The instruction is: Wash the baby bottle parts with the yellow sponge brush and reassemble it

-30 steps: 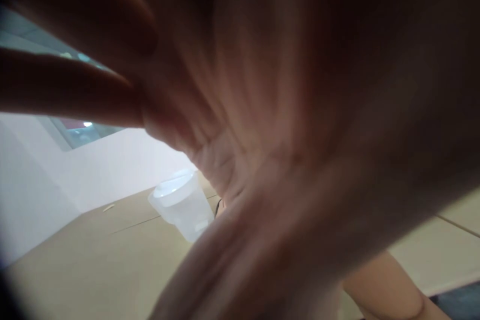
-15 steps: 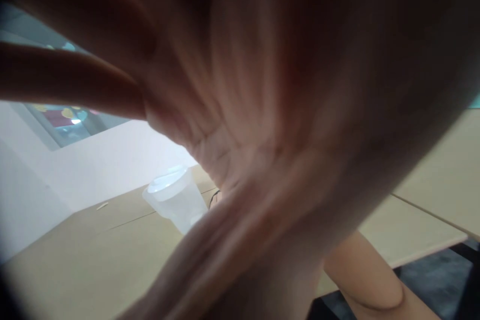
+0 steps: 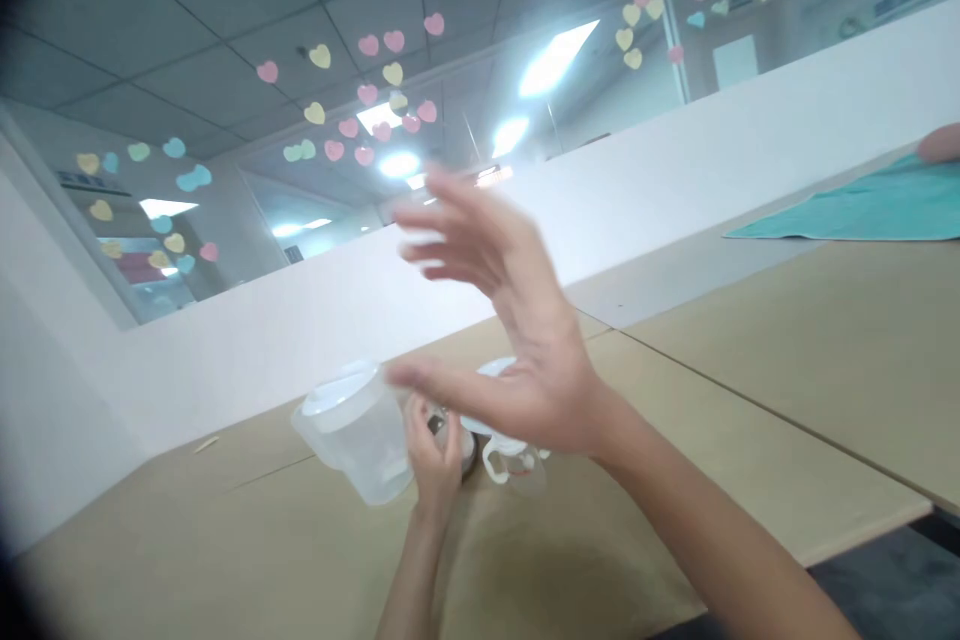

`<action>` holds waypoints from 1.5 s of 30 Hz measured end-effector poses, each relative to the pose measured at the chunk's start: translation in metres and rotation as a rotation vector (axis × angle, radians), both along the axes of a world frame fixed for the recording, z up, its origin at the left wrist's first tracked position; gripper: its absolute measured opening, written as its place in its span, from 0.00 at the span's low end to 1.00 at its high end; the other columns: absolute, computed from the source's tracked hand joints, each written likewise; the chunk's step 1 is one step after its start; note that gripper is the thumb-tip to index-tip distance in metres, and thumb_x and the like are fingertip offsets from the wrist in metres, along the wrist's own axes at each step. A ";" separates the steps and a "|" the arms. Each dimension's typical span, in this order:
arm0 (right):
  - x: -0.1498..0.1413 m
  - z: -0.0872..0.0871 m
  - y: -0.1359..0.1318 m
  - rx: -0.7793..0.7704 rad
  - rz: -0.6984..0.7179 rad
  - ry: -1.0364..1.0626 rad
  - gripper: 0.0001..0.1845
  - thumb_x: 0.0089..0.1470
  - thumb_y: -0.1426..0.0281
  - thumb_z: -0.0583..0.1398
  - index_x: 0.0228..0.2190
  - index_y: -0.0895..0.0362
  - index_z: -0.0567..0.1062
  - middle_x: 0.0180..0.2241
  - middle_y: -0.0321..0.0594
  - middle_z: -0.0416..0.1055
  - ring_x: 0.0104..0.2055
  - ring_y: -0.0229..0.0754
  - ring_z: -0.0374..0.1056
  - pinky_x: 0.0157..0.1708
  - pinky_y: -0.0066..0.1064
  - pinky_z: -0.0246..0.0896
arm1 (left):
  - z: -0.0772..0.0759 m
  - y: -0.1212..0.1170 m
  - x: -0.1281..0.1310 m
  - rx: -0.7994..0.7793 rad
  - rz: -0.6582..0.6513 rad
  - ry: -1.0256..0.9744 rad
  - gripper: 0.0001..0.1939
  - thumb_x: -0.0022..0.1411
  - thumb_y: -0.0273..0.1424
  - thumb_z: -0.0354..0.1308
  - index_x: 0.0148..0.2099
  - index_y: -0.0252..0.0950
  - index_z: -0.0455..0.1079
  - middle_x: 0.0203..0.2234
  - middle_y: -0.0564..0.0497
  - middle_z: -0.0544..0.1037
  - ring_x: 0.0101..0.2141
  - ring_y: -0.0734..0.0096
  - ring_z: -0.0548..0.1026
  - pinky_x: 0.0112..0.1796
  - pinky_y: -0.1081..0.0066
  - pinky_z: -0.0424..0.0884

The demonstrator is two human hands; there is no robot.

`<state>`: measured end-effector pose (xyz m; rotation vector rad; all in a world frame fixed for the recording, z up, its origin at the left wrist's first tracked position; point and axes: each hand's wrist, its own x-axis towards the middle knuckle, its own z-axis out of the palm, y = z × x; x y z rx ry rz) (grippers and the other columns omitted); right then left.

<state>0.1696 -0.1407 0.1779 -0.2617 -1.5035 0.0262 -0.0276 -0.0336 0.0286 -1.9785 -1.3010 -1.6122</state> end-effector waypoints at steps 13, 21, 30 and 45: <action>-0.013 -0.176 0.121 -0.286 -0.059 -0.280 0.17 0.58 0.65 0.51 0.47 0.55 0.69 0.47 0.45 0.70 0.50 0.43 0.65 0.49 0.37 0.62 | -0.041 0.002 0.031 0.049 -0.254 0.269 0.23 0.63 0.30 0.50 0.59 0.33 0.54 0.55 0.37 0.64 0.56 0.59 0.63 0.51 0.58 0.68; -0.019 -0.200 0.128 -0.311 -0.133 -0.295 0.23 0.58 0.64 0.50 0.54 0.57 0.62 0.52 0.46 0.66 0.53 0.44 0.63 0.52 0.36 0.60 | -0.066 0.005 0.033 -0.111 -0.266 0.226 0.24 0.65 0.30 0.45 0.62 0.33 0.47 0.57 0.38 0.62 0.58 0.63 0.60 0.55 0.58 0.64; -0.024 -0.209 0.133 -0.276 -0.259 -0.252 0.24 0.58 0.63 0.51 0.54 0.56 0.61 0.50 0.45 0.67 0.50 0.44 0.65 0.48 0.35 0.63 | -0.067 0.007 0.033 -0.142 -0.267 0.154 0.24 0.65 0.33 0.45 0.60 0.31 0.51 0.55 0.37 0.64 0.56 0.61 0.63 0.54 0.56 0.64; -0.028 -0.212 0.132 -0.301 -0.343 -0.216 0.24 0.57 0.63 0.51 0.53 0.58 0.63 0.47 0.45 0.71 0.45 0.43 0.69 0.45 0.33 0.65 | -0.066 0.013 0.021 -0.071 -0.377 0.248 0.28 0.63 0.34 0.47 0.62 0.33 0.47 0.56 0.37 0.62 0.56 0.60 0.62 0.53 0.56 0.64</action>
